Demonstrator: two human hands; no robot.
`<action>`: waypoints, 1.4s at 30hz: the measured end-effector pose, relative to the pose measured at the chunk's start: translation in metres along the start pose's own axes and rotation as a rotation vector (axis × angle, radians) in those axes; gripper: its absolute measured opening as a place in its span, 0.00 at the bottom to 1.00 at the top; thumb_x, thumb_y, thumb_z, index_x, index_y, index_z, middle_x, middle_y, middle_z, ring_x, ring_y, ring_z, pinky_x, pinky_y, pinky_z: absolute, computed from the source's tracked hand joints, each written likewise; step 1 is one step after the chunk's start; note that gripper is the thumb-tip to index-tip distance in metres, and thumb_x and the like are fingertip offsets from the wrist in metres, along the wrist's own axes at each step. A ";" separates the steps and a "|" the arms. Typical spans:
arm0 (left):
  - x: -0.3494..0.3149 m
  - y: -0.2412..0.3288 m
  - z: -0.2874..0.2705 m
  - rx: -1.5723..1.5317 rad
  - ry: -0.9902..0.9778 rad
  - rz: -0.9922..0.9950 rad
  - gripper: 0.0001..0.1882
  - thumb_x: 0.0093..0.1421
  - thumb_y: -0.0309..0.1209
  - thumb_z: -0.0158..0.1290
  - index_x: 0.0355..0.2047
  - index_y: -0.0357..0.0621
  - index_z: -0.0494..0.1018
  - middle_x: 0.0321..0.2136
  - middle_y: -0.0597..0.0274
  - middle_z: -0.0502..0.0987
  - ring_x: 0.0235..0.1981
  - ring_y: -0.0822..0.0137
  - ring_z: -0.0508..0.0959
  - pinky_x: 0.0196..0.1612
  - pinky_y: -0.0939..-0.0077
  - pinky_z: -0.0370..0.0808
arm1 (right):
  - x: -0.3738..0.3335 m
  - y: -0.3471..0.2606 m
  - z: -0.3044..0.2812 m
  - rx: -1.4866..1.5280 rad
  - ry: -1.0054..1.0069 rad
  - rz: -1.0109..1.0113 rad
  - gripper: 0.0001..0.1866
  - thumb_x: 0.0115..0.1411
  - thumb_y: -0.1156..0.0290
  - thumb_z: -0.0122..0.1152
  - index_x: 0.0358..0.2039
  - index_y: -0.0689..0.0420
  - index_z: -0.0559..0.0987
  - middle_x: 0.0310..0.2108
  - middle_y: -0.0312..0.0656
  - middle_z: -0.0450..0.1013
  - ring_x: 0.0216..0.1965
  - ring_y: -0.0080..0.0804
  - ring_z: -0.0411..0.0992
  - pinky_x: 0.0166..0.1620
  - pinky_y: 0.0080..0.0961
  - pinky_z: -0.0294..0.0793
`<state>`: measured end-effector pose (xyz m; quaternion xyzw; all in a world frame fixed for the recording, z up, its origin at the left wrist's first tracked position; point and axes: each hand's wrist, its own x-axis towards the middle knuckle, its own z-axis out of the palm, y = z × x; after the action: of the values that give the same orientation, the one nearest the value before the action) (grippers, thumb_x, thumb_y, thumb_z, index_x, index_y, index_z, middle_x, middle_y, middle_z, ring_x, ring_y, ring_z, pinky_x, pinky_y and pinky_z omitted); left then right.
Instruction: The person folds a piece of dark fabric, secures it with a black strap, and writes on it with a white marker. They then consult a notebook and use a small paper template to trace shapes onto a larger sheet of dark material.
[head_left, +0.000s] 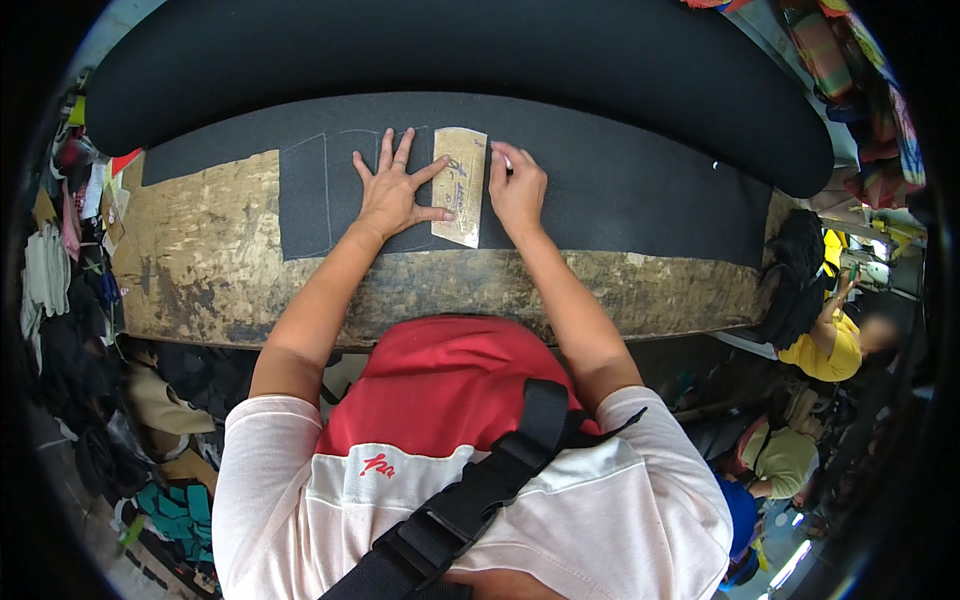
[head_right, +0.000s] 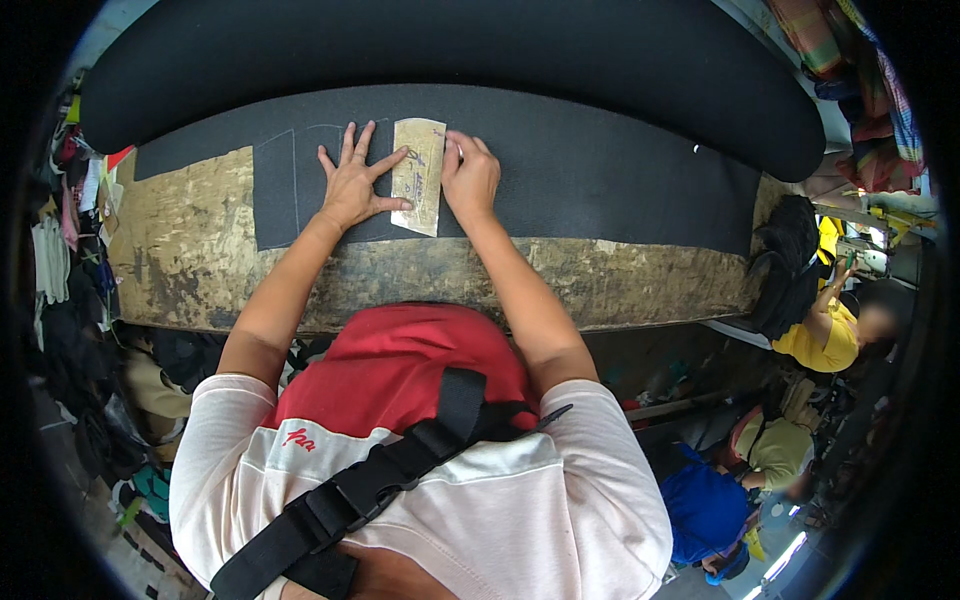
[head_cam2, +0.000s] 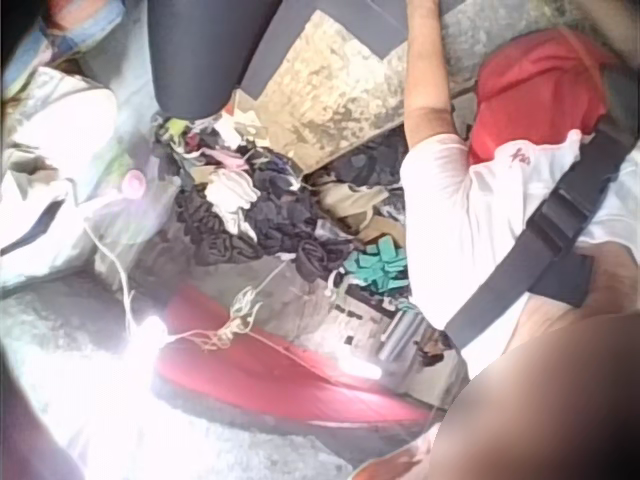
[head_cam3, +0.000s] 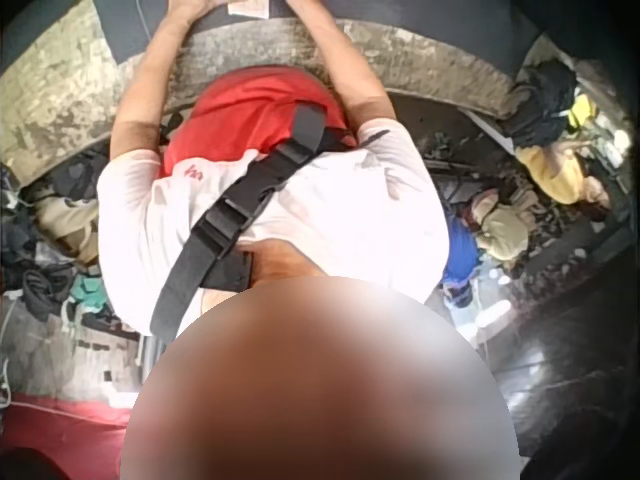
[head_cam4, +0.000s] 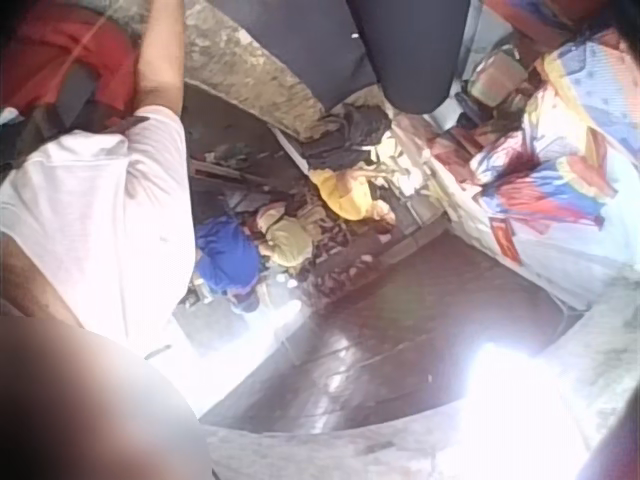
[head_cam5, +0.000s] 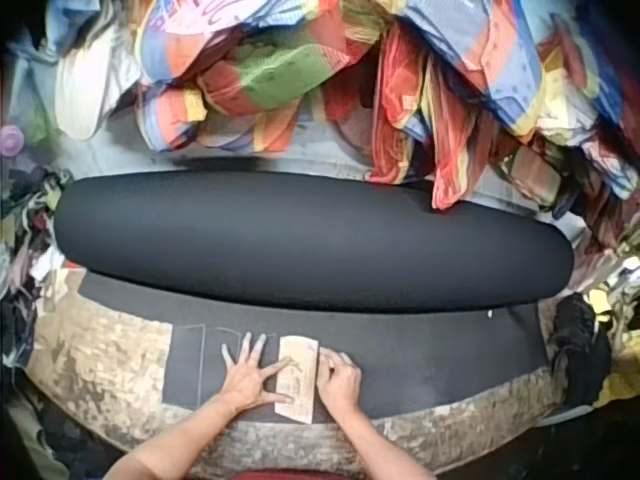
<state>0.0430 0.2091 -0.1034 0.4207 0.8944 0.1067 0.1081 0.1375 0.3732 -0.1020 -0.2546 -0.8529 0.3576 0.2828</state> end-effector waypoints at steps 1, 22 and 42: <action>0.000 0.000 0.000 -0.006 -0.002 -0.002 0.47 0.29 0.67 0.59 0.54 0.79 0.65 0.65 0.50 0.46 0.66 0.45 0.39 0.55 0.22 0.36 | 0.009 0.001 0.001 -0.019 0.030 -0.083 0.09 0.54 0.73 0.56 0.35 0.62 0.79 0.29 0.50 0.76 0.28 0.39 0.77 0.32 0.28 0.75; 0.001 0.000 0.003 -0.054 0.029 -0.014 0.44 0.31 0.64 0.59 0.53 0.70 0.69 0.64 0.55 0.49 0.66 0.48 0.42 0.54 0.22 0.38 | 0.076 -0.017 0.025 -0.429 -0.468 0.050 0.08 0.51 0.70 0.56 0.29 0.56 0.82 0.30 0.50 0.76 0.38 0.47 0.74 0.46 0.40 0.71; 0.020 0.014 -0.017 -0.046 -0.123 -0.030 0.46 0.30 0.55 0.67 0.50 0.52 0.67 0.65 0.58 0.48 0.67 0.53 0.42 0.54 0.19 0.41 | -0.071 -0.039 -0.031 -0.090 -0.675 -0.093 0.06 0.53 0.69 0.55 0.27 0.56 0.78 0.21 0.50 0.74 0.26 0.50 0.74 0.33 0.44 0.72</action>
<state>0.0356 0.2316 -0.0852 0.4102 0.8896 0.0998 0.1740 0.1988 0.3184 -0.0757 -0.0948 -0.9240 0.3703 -0.0111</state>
